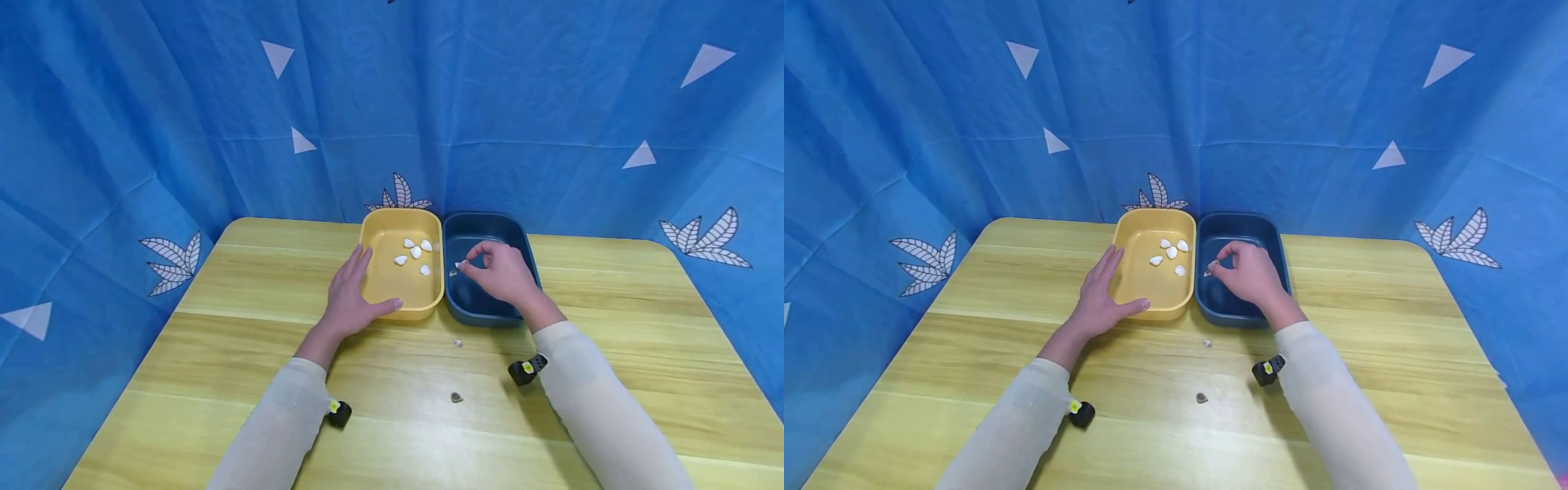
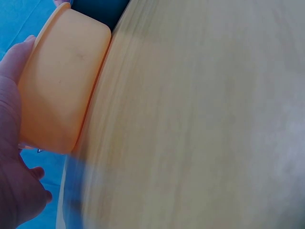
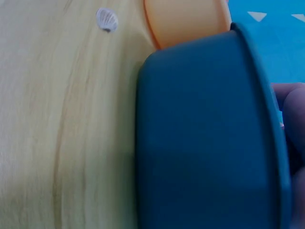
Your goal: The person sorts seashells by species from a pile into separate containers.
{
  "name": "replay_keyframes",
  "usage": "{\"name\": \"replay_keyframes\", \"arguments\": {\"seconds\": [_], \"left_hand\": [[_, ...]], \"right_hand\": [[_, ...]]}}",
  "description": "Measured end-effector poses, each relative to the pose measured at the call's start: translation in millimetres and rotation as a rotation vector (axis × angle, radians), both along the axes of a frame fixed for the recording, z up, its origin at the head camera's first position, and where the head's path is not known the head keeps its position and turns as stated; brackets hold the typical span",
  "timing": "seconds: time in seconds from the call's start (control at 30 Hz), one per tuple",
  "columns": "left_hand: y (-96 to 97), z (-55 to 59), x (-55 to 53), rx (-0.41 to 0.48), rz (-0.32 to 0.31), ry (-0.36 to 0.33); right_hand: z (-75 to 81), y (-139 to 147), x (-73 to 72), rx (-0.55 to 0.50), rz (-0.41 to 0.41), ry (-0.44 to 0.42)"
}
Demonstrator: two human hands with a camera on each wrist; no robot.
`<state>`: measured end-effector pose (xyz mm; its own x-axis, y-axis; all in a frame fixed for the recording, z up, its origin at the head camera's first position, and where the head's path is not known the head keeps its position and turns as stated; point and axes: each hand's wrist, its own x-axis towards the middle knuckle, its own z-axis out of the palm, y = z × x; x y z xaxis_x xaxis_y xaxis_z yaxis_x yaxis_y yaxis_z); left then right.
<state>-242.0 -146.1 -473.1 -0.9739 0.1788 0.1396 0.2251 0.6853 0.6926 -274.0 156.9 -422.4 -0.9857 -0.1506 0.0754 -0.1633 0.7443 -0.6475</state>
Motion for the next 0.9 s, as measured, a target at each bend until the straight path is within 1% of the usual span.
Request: {"name": "replay_keyframes", "arguments": {"seconds": [0.1,0.23,0.43,0.6,0.73,0.9], "left_hand": [[0.6,-0.1,0.2,-0.002,0.002,0.001],[1.2,0.4,0.3,-0.003,0.0,0.0],[2.0,0.0,0.0,-0.004,-0.011,0.001],[2.1,-0.3,-0.4,-0.003,-0.019,0.011],[1.4,-0.3,-0.4,0.004,-0.017,0.017],[-0.5,-1.0,-0.3,-0.005,-0.007,0.013]], "right_hand": [[-4.6,1.3,-3.2,0.009,-0.009,-0.022],[-10.0,2.7,-6.7,0.017,-0.015,-0.026],[-13.4,4.2,-9.5,0.029,-0.008,-0.032],[-8.9,5.7,-8.5,0.034,-0.018,-0.043],[-3.7,7.3,-5.9,0.026,-0.026,-0.024],[2.0,7.9,1.0,0.026,-0.012,0.013]]}}
